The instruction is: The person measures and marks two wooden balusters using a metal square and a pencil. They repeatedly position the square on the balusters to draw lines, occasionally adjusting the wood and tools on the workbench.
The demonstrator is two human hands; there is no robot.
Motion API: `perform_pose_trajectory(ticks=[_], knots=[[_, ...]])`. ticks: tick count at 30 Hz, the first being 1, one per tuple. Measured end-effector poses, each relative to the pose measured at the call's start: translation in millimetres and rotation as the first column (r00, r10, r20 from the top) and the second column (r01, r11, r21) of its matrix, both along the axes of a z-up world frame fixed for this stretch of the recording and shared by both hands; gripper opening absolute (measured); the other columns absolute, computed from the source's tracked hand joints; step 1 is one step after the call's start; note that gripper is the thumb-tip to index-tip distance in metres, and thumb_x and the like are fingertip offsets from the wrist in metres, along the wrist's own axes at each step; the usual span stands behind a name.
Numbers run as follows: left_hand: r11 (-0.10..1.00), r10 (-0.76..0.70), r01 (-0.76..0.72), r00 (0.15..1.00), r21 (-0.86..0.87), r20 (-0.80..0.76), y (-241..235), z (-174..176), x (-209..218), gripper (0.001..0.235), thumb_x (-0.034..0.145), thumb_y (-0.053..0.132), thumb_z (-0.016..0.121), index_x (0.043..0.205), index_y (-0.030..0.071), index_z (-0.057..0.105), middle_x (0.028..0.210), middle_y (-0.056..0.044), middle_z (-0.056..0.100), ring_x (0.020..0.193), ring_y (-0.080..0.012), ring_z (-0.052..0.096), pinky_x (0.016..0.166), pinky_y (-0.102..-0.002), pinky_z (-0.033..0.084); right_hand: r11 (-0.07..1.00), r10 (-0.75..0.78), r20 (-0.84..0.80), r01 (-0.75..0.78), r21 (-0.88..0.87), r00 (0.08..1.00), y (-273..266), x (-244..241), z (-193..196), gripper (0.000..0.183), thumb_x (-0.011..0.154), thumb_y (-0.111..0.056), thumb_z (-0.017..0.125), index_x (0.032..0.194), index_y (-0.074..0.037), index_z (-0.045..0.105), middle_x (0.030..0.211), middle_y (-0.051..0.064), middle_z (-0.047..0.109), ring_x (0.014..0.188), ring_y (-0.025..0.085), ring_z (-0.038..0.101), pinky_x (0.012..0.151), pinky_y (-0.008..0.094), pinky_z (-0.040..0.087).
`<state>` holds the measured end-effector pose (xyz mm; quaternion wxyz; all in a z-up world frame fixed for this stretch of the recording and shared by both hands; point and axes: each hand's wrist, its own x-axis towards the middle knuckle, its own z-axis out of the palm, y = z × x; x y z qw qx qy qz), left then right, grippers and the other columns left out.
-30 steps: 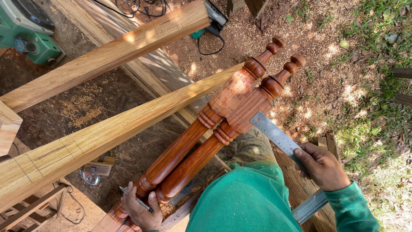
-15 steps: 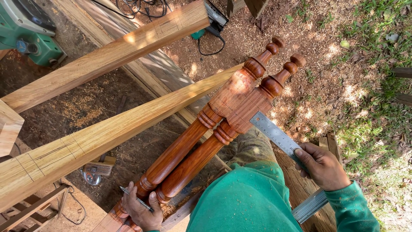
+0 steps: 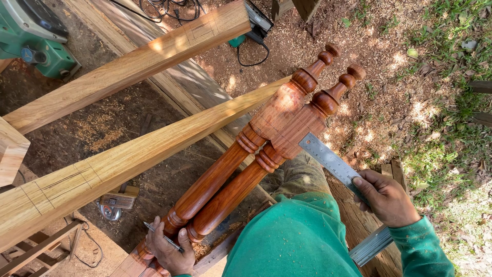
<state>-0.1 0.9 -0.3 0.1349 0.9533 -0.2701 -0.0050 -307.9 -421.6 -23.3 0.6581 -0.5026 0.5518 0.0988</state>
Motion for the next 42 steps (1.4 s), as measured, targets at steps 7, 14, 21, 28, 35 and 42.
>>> perform_pose_trajectory(ticks=[7, 14, 21, 28, 35, 42], knots=[[1.000, -0.007, 0.007, 1.000, -0.004, 0.005, -0.6, 0.6, -0.1, 0.050, 0.100, 0.026, 0.057, 0.139, -0.001, 0.043, 0.150, -0.024, 0.048, 0.141, -0.0421, 0.043, 0.121, -0.060, 0.033, 1.000, -0.003, 0.025, 0.003, 0.005, 1.000, 0.1, -1.6, -2.3, 0.026, 0.101, -0.013, 0.060, 0.098, 0.007, 0.076, 0.063, 0.017, 0.067, 0.048, 0.025, 0.060, 0.045, 0.037, 0.049], [1.000, -0.007, 0.007, 1.000, 0.003, 0.014, -1.7, 1.1, -0.3, 0.050, 0.100, 0.028, 0.056, 0.138, -0.003, 0.044, 0.149, -0.025, 0.049, 0.139, -0.0427, 0.044, 0.120, -0.060, 0.034, 1.000, -0.014, 0.032, 0.013, 0.016, 0.999, 0.9, -2.8, -4.3, 0.027, 0.101, -0.014, 0.060, 0.099, 0.007, 0.076, 0.064, 0.018, 0.067, 0.049, 0.026, 0.061, 0.045, 0.037, 0.050], [1.000, -0.012, 0.012, 1.000, -0.003, 0.014, -1.0, 1.0, -0.7, 0.051, 0.100, 0.026, 0.058, 0.140, -0.001, 0.043, 0.149, -0.023, 0.049, 0.140, -0.0420, 0.044, 0.121, -0.060, 0.033, 0.999, -0.021, 0.017, 0.021, 0.031, 1.000, 0.6, -1.2, -3.3, 0.027, 0.101, -0.014, 0.060, 0.102, 0.007, 0.076, 0.065, 0.018, 0.067, 0.048, 0.026, 0.060, 0.045, 0.037, 0.050], [1.000, 0.007, -0.008, 1.000, 0.018, 0.018, 1.0, -1.3, -0.9, 0.050, 0.101, 0.029, 0.056, 0.138, -0.002, 0.044, 0.148, -0.024, 0.050, 0.140, -0.0422, 0.044, 0.122, -0.060, 0.031, 1.000, 0.004, 0.013, -0.004, 0.026, 1.000, -0.2, -0.7, -2.6, 0.027, 0.101, -0.015, 0.060, 0.098, 0.006, 0.076, 0.064, 0.017, 0.068, 0.049, 0.026, 0.062, 0.046, 0.037, 0.051], [1.000, -0.005, 0.005, 1.000, 0.007, 0.027, -1.8, 0.7, -1.0, 0.050, 0.101, 0.028, 0.056, 0.139, -0.002, 0.044, 0.148, -0.023, 0.050, 0.140, -0.0417, 0.045, 0.122, -0.060, 0.032, 1.000, 0.000, 0.016, -0.001, 0.021, 1.000, -0.2, -1.4, -3.3, 0.027, 0.101, -0.015, 0.060, 0.098, 0.006, 0.076, 0.064, 0.017, 0.068, 0.049, 0.026, 0.062, 0.046, 0.037, 0.051], [1.000, -0.003, 0.003, 1.000, 0.004, 0.019, -2.1, 0.7, -0.6, 0.050, 0.101, 0.029, 0.055, 0.139, -0.002, 0.044, 0.148, -0.024, 0.050, 0.139, -0.0414, 0.045, 0.121, -0.059, 0.033, 1.000, 0.005, 0.020, -0.006, 0.014, 1.000, -0.3, -1.2, -2.8, 0.026, 0.101, -0.014, 0.060, 0.095, 0.007, 0.076, 0.063, 0.017, 0.068, 0.048, 0.025, 0.061, 0.045, 0.037, 0.050]])
